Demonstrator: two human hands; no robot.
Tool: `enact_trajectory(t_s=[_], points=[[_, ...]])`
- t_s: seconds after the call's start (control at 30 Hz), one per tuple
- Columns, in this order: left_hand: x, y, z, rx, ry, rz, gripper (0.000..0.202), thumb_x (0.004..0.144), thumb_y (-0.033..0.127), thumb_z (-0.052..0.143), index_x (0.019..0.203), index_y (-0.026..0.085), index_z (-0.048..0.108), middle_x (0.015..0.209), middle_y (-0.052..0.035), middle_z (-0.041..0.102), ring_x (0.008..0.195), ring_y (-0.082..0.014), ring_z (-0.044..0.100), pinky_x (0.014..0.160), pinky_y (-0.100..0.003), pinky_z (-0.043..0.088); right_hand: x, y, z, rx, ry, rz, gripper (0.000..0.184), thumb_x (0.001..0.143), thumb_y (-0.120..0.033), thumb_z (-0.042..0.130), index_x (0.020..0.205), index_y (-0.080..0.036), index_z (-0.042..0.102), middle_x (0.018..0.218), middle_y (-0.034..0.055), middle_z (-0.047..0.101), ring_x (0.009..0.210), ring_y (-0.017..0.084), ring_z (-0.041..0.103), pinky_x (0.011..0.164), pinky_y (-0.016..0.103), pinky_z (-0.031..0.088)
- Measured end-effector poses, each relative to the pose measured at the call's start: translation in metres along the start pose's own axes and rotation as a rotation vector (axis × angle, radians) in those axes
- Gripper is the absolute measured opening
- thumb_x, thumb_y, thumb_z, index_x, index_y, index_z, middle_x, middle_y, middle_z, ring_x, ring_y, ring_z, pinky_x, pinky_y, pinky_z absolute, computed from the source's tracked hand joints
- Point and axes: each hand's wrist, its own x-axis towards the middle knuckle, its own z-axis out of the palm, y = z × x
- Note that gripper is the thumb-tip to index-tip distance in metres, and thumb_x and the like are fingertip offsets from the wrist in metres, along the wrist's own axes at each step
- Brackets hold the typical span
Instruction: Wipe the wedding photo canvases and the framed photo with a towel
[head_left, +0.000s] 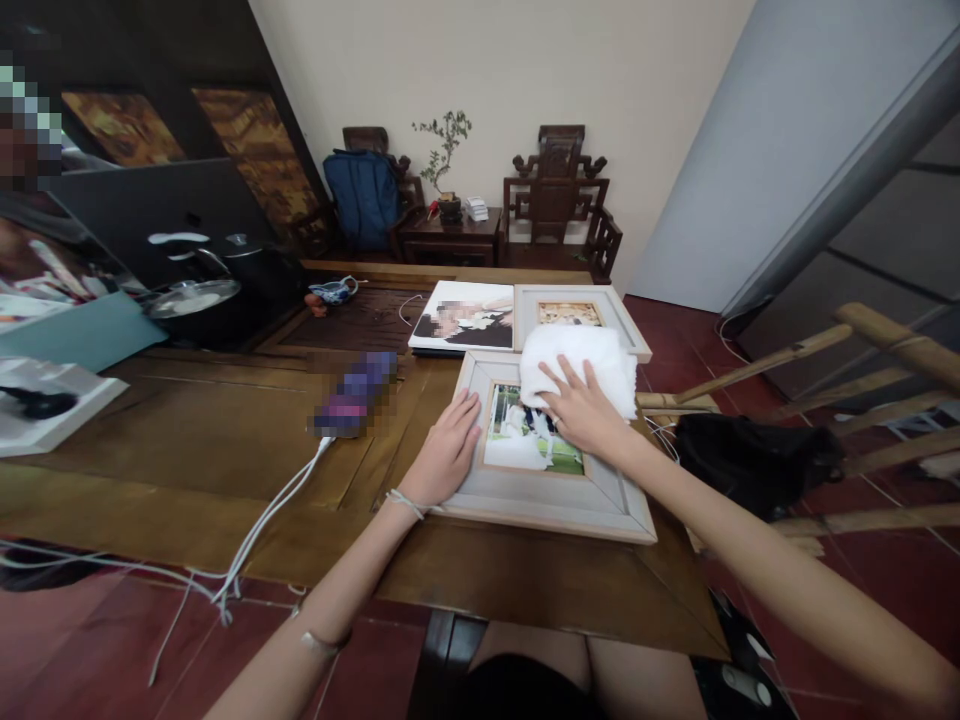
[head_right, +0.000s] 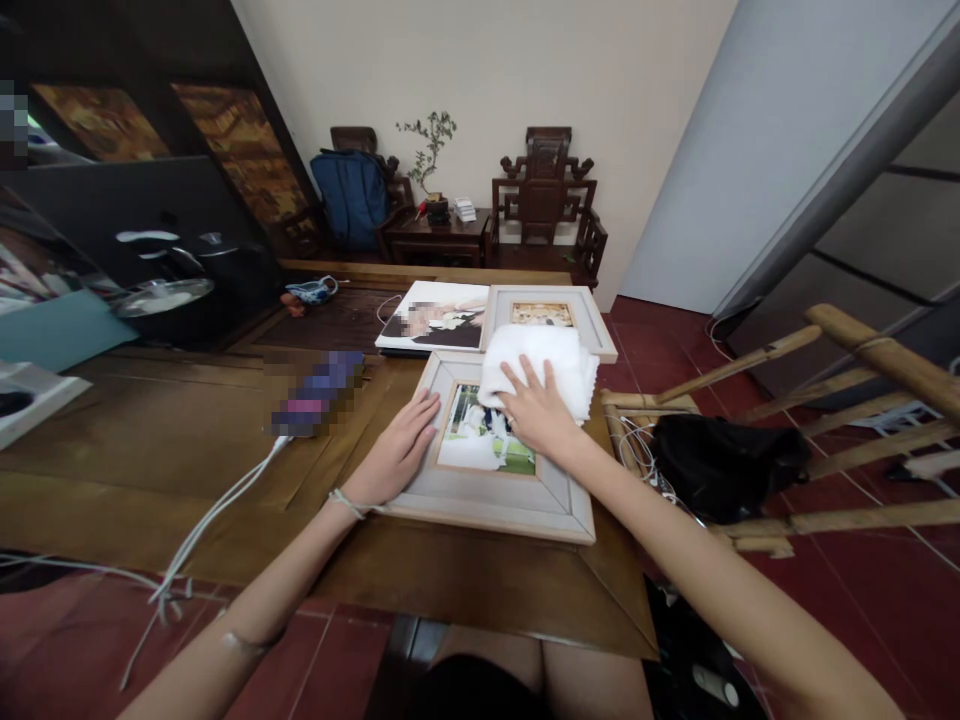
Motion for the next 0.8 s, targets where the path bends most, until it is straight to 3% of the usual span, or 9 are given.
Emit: enact_trajectory(t_s=[0.27,0.4,0.6,0.8], points=[[0.002,0.001,0.0,-0.041,0.006,-0.055,0.046,0.093,0.032,0.031,0.13,0.008,0.045,0.139,-0.0136,0.042,0.136,-0.0213,0.025,0.112,-0.043,0.023,-0.076,-0.068,-0.047,0.208,-0.267,-0.124,0.037,0.082,-0.015,0.046,0.117,-0.017,0.058,0.141,0.0174,0.037,0.13,0.041,0.025,0.097,0.064,0.024],[0.002,0.004,-0.003,-0.127,0.003,-0.134,0.049,0.093,0.036,0.03,0.13,0.007,0.044,0.139,-0.0119,0.042,0.135,-0.0193,0.026,0.113,-0.04,0.02,-0.09,-0.092,-0.055,0.295,-0.259,-0.219,0.038,0.078,-0.019,0.054,0.115,-0.016,0.059,0.145,0.0196,0.026,0.132,0.044,0.015,0.099,0.066,0.018],[-0.001,0.008,-0.007,-0.251,0.005,-0.167,0.054,0.095,0.039,0.019,0.14,0.012,0.029,0.147,-0.0083,0.028,0.137,-0.0169,0.02,0.114,-0.039,0.015,-0.05,-0.099,-0.033,0.33,-0.12,-0.324,0.03,0.08,-0.02,0.051,0.108,-0.019,0.064,0.148,0.0157,0.023,0.135,0.038,0.007,0.102,0.065,0.009],[-0.003,0.007,-0.007,-0.274,0.023,-0.122,0.054,0.095,0.04,0.019,0.143,0.015,0.018,0.152,-0.0074,0.013,0.139,-0.0179,0.013,0.115,-0.039,0.011,0.012,-0.079,-0.009,0.171,0.054,-0.287,0.028,0.08,-0.019,0.048,0.099,-0.01,0.067,0.144,0.0163,0.031,0.136,0.033,0.005,0.11,0.051,0.005]])
